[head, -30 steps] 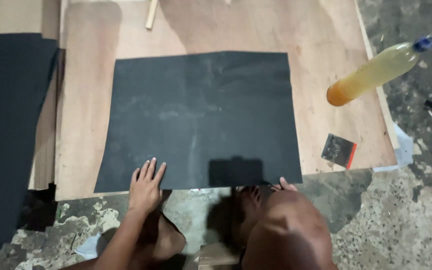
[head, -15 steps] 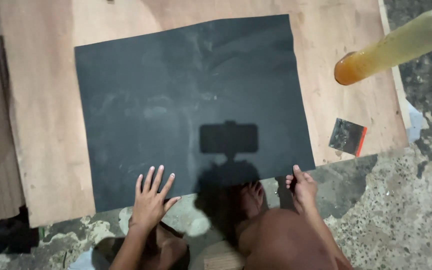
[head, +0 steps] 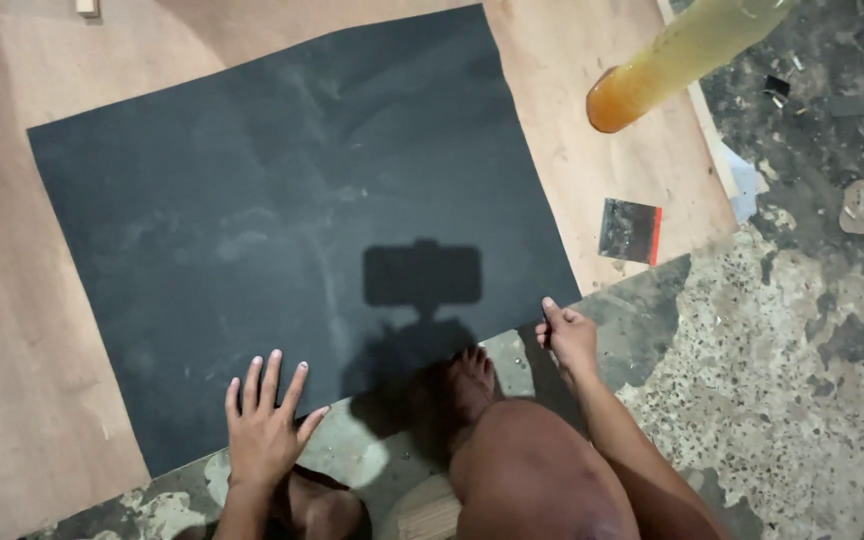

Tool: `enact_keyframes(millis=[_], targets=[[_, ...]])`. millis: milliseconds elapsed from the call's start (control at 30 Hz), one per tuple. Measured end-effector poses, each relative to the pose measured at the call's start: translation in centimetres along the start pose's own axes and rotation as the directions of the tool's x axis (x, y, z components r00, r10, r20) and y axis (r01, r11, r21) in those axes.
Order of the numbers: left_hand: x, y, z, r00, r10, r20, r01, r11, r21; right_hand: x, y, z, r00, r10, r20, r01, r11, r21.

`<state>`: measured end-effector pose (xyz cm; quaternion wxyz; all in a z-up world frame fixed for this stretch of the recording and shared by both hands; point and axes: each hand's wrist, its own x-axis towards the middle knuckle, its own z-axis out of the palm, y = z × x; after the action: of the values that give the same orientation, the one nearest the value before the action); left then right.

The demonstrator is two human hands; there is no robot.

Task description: Applying liquid glue from a bottle onto a black sheet and spreading it evenly with a hand scraper

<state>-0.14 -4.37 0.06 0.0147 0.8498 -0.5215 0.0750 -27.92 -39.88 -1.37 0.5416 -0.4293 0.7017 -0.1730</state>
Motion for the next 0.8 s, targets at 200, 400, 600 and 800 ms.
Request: enact_keyframes(millis=[200,400,600,800], targets=[[0.0,0.3,0.1,1.0,0.001,0.016,-0.002,1.0,0.022,0.8,0.1,-0.4,0.998,-0.025,0.06,0.026,1.0,-0.015],[0.3,0.6,0.7,0.997,-0.032,0.067,0.039,0.994,-0.104,-0.1,-1.1,-0.6,0.998,-0.026,0.064,0.033,0.994,-0.105],[1.3,1.1,1.1,0.991,0.009,0.131,0.006,0.993,-0.117,5.1,-1.3,-3.3,0.955,-0.281,-0.1,0.207,0.865,-0.457],[1.5,1.0,1.5,0.999,0.007,0.032,-0.004,0.993,-0.118,19.5,-14.5,-1.1,0.828,-0.499,-0.255,0.553,0.803,0.222]])
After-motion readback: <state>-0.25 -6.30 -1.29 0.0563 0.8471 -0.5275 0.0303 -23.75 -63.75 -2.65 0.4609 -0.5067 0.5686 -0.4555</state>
